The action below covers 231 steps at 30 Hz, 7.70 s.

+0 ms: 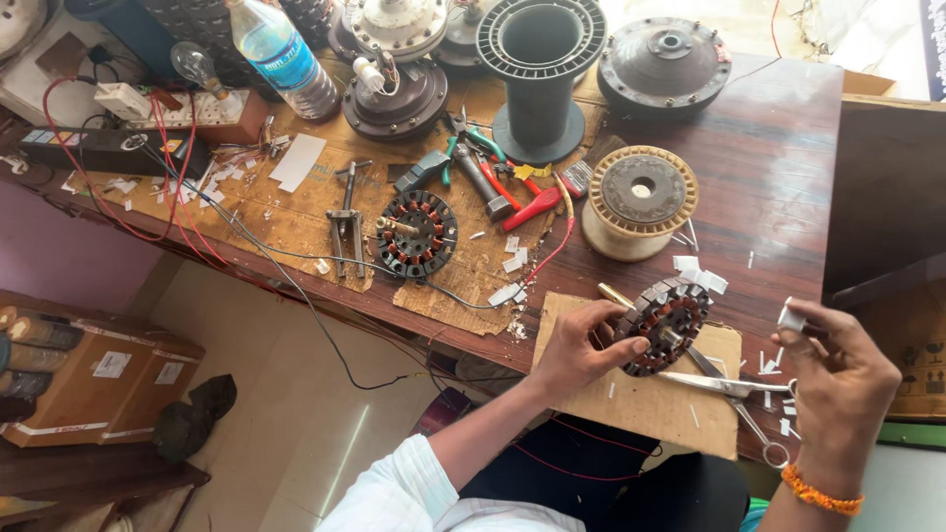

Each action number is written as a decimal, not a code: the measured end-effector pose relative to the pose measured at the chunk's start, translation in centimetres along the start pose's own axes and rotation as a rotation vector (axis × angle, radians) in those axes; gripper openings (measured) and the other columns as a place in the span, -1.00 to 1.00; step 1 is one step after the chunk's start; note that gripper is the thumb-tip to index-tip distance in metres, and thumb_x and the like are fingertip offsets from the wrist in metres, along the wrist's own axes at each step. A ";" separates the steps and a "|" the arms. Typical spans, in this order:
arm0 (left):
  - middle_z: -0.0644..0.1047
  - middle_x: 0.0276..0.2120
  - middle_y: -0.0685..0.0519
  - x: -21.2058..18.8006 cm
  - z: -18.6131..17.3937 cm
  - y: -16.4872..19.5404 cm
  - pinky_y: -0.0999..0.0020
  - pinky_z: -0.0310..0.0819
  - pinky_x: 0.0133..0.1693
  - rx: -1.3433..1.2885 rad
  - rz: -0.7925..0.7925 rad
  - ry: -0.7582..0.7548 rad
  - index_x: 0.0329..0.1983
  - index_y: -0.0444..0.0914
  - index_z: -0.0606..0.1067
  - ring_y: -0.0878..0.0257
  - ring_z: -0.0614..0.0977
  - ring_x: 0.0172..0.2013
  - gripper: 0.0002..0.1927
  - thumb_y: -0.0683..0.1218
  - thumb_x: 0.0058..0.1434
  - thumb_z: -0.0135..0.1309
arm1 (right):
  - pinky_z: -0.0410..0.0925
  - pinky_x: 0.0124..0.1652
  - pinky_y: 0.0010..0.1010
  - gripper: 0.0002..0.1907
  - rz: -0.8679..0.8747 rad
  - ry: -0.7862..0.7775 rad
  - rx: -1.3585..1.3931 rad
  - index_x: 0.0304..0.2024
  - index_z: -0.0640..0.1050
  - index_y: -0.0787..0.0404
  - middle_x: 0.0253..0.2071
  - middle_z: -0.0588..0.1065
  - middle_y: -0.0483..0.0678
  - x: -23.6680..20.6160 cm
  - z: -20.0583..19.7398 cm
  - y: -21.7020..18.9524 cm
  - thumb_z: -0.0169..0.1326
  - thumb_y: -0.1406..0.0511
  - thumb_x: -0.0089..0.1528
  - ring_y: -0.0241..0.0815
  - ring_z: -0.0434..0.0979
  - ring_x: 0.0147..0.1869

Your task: The person assembles a motor rotor by inserting small white plastic spacers into the slots between copper windings. They retrieve spacers from a yellow bucket and use their fingers to press them into place around the rotor's circumference.

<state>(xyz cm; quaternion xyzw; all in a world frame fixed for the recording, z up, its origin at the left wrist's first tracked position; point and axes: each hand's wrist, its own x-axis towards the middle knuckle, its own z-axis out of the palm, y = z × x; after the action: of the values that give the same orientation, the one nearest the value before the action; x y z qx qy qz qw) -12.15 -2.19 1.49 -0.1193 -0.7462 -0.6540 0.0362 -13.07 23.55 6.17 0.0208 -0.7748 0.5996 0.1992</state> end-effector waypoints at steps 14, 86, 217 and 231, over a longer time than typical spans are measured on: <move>0.61 -0.27 0.08 1.9 -1.4 -0.8 0.54 0.52 -0.52 -0.205 -0.165 -0.125 0.09 -0.32 0.51 0.47 0.61 -0.40 -0.51 0.00 0.18 0.33 | 0.43 -0.32 -0.65 -0.75 0.113 0.177 0.211 0.02 0.50 0.27 -0.22 0.60 -0.01 -8.9 0.8 -1.2 0.23 0.38 0.33 -0.34 0.63 -0.19; 0.40 0.13 0.01 -3.0 2.2 3.3 0.34 0.54 0.08 -0.316 -0.077 0.136 0.37 -0.21 0.29 0.23 0.56 0.06 -0.40 -0.23 0.27 0.14 | 0.51 -0.11 -0.45 -0.94 -0.159 -0.197 -0.258 -0.25 0.59 0.35 -0.13 0.60 0.01 -3.0 7.8 -6.0 0.20 0.52 0.23 -0.27 0.63 -0.11; 0.50 -0.06 0.07 -3.2 2.0 -2.5 0.50 0.55 -0.13 -0.297 0.060 0.116 0.16 -0.28 0.53 0.38 0.62 -0.12 -0.53 0.12 0.35 0.16 | 0.48 -0.28 -0.53 -0.77 0.231 0.234 0.601 0.02 0.47 0.21 -0.17 0.51 -0.07 2.9 8.8 1.2 0.03 0.50 0.33 -0.31 0.54 -0.24; 0.56 -0.11 0.10 -6.6 0.5 -0.6 0.44 0.51 -0.09 -0.136 0.305 0.135 0.11 -0.17 0.49 0.29 0.56 -0.09 -0.77 -0.08 0.43 0.14 | 0.53 -0.16 -0.40 -0.87 -0.049 0.061 0.275 -0.06 0.50 0.29 -0.20 0.49 -0.05 -8.0 3.4 -1.7 0.21 0.50 0.42 -0.24 0.55 -0.21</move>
<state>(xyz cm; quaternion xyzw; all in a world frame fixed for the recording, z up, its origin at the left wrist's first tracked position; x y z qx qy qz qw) -5.83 -2.66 -0.51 -0.1890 -0.6695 -0.6964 0.1766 -6.25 18.27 4.40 0.0485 -0.6784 0.6953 0.2324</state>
